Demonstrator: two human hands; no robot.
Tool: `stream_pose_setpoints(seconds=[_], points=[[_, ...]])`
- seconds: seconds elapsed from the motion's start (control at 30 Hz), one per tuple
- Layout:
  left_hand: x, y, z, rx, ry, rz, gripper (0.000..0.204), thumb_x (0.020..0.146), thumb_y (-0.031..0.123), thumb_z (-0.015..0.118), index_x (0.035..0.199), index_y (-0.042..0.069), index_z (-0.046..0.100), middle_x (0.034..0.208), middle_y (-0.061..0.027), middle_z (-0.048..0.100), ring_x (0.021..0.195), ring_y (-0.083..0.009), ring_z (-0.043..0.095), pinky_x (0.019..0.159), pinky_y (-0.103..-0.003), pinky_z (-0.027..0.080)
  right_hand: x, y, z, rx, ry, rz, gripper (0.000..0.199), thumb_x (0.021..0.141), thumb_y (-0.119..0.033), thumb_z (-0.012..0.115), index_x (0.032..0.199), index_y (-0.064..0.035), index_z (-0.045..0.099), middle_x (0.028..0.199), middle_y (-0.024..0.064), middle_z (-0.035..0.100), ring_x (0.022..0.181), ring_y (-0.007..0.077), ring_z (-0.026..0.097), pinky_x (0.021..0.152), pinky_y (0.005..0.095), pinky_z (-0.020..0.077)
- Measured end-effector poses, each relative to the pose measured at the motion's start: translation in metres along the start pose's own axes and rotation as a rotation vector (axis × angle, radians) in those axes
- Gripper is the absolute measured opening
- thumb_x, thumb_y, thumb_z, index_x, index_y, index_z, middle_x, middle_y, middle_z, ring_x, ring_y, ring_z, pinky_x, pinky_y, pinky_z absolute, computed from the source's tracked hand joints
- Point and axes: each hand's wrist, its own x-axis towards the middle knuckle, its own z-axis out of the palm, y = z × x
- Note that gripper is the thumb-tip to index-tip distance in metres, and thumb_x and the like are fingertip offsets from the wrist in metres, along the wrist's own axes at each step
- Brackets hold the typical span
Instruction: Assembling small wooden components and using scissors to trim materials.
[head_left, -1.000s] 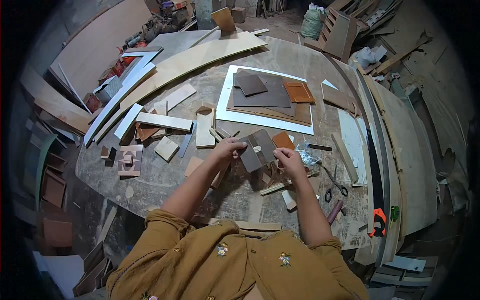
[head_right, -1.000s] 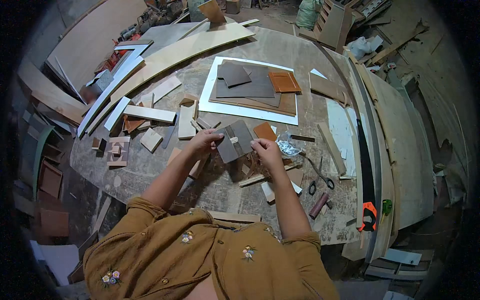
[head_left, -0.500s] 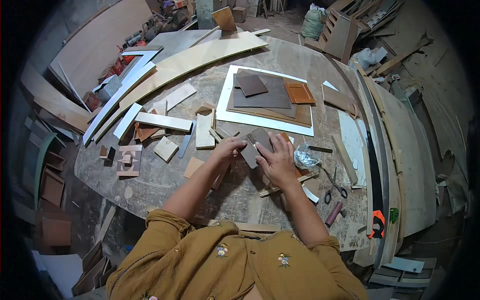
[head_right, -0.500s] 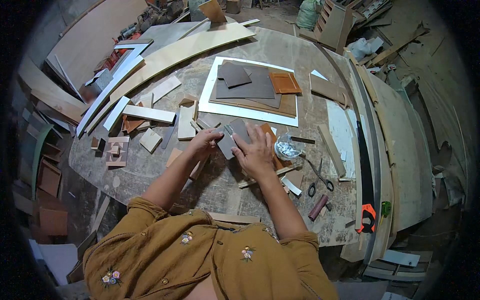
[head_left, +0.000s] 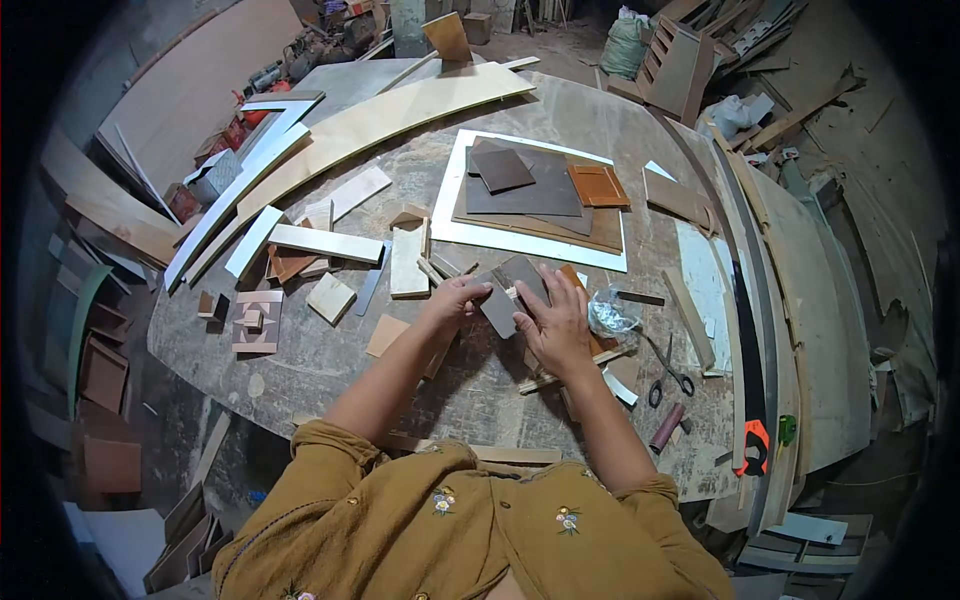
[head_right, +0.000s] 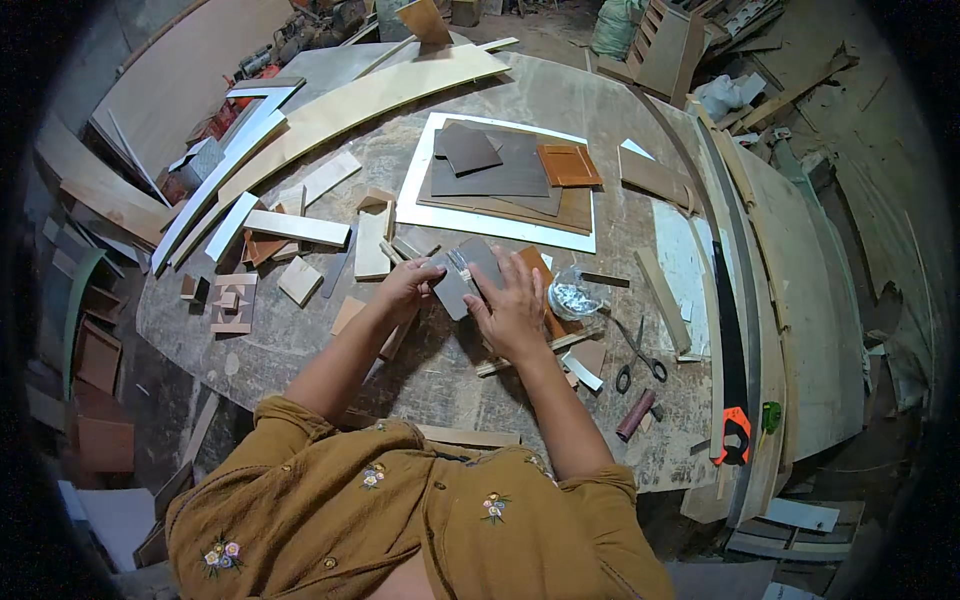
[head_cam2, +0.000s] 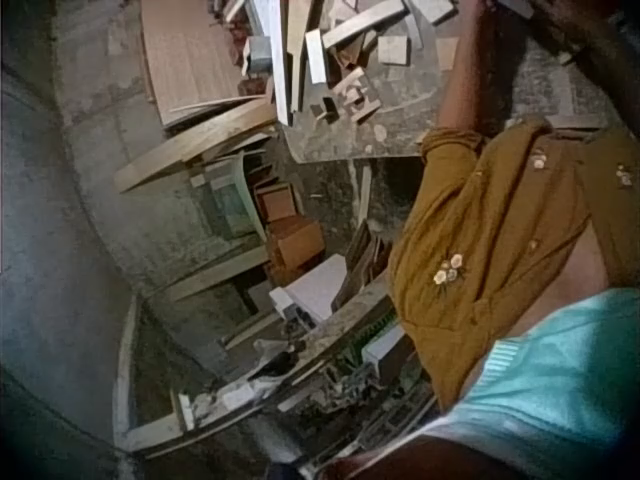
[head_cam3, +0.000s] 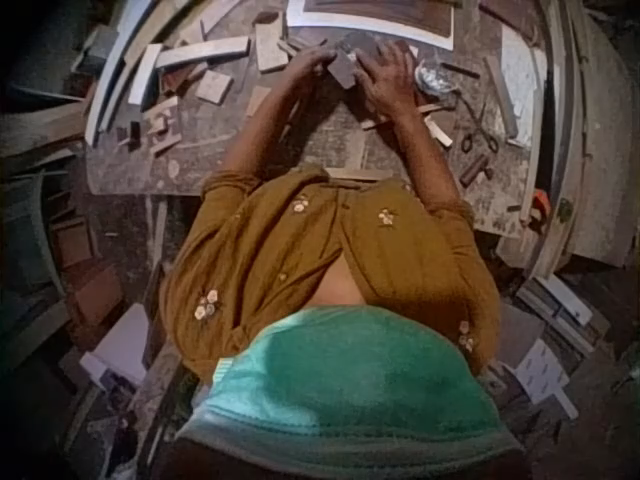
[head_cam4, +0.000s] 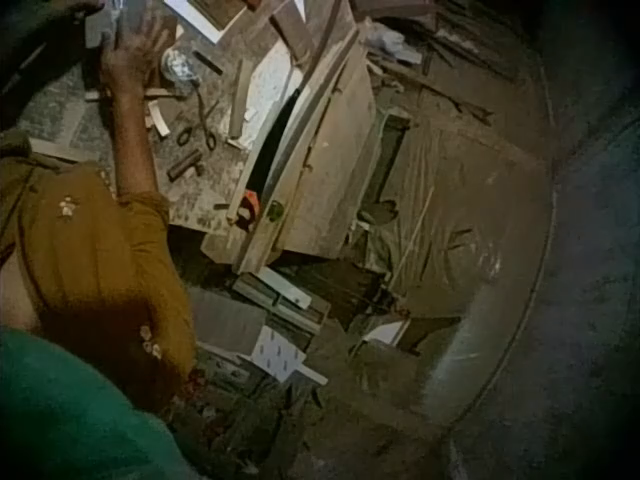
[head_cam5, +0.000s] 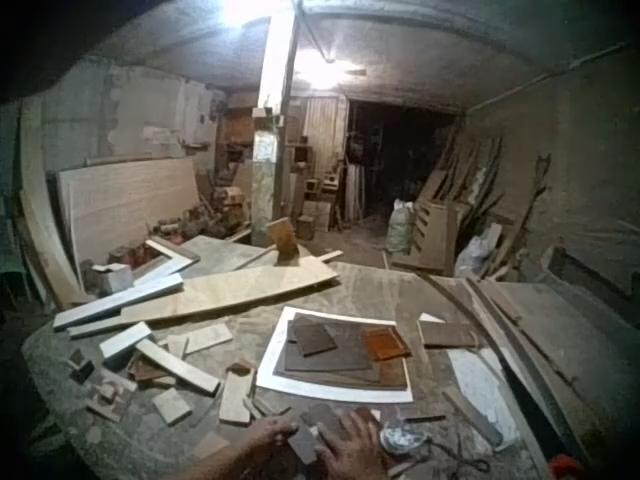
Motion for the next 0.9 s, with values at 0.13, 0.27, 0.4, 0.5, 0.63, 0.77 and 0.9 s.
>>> stream_pose_setpoints(seconds=[0.13,0.27,0.4,0.5,0.63,0.77,0.9], points=[[-0.002,0.001,0.001,-0.053,0.011,-0.004,0.022,0.083,0.015,0.061,0.103,0.005,0.058,0.080,0.0002,0.060,0.064,-0.0078,0.056,0.054,-0.021,0.046,-0.001,0.000,-0.002,-0.010,-0.024,-0.043,0.037,0.086,-0.043,0.053,0.116,-0.0222,0.062,0.136,0.0145,0.040,0.129,0.0348,0.031,0.106,0.0542,0.0159],[0.002,-0.005,-0.002,-0.107,0.036,0.027,0.023,0.083,0.012,0.061,0.104,0.004,0.057,0.072,0.0025,0.058,0.053,-0.0041,0.050,0.043,-0.017,0.038,0.001,-0.004,-0.008,0.025,-0.032,-0.086,0.032,0.084,-0.039,0.057,0.112,-0.0239,0.065,0.135,0.0123,0.043,0.127,0.0352,0.034,0.105,0.0535,0.0195],[-0.003,0.002,0.010,-0.107,0.060,-0.001,0.019,0.084,0.013,0.060,0.102,0.007,0.058,0.072,0.0039,0.061,0.050,-0.0023,0.048,0.041,-0.016,0.035,0.002,0.000,-0.007,0.071,-0.023,-0.099,0.031,0.084,-0.034,0.058,0.111,-0.0221,0.065,0.136,0.0122,0.042,0.128,0.0350,0.033,0.105,0.0535,0.0190],[-0.006,0.002,0.006,-0.022,-0.019,0.003,0.016,0.084,0.015,0.060,0.098,0.009,0.060,0.068,0.0051,0.059,0.047,-0.0022,0.046,0.040,-0.016,0.033,0.006,-0.005,-0.007,0.010,-0.034,-0.097,0.032,0.083,-0.034,0.058,0.112,-0.0220,0.064,0.137,0.0127,0.039,0.129,0.0331,0.031,0.106,0.0543,0.0159],[-0.004,-0.001,0.009,-0.008,0.000,0.012,0.013,0.084,0.017,0.061,0.095,0.010,0.060,0.063,0.0065,0.056,0.044,-0.0018,0.043,0.039,-0.016,0.032,0.008,-0.006,0.000,-0.055,-0.061,-0.097,0.035,0.083,-0.037,0.057,0.115,-0.0217,0.062,0.139,0.0118,0.036,0.132,0.0317,0.027,0.107,0.0549,0.0145],[0.003,-0.008,-0.004,-0.036,-0.048,0.008,0.017,0.084,0.013,0.060,0.100,0.006,0.058,0.081,0.0016,0.064,0.068,-0.0050,0.060,0.058,-0.018,0.046,0.005,-0.006,0.000,-0.006,-0.037,-0.089,0.034,0.082,-0.034,0.060,0.113,-0.0212,0.063,0.138,0.0118,0.038,0.130,0.0335,0.029,0.107,0.0549,0.0153],[0.002,-0.007,-0.005,-0.057,-0.006,0.021,0.016,0.085,0.015,0.059,0.098,0.006,0.058,0.081,0.0000,0.062,0.068,-0.0075,0.058,0.060,-0.020,0.047,0.004,-0.003,-0.003,0.056,0.007,-0.058,0.033,0.080,-0.027,0.061,0.112,-0.0179,0.063,0.136,0.0127,0.041,0.128,0.0356,0.032,0.106,0.0507,0.0216]])
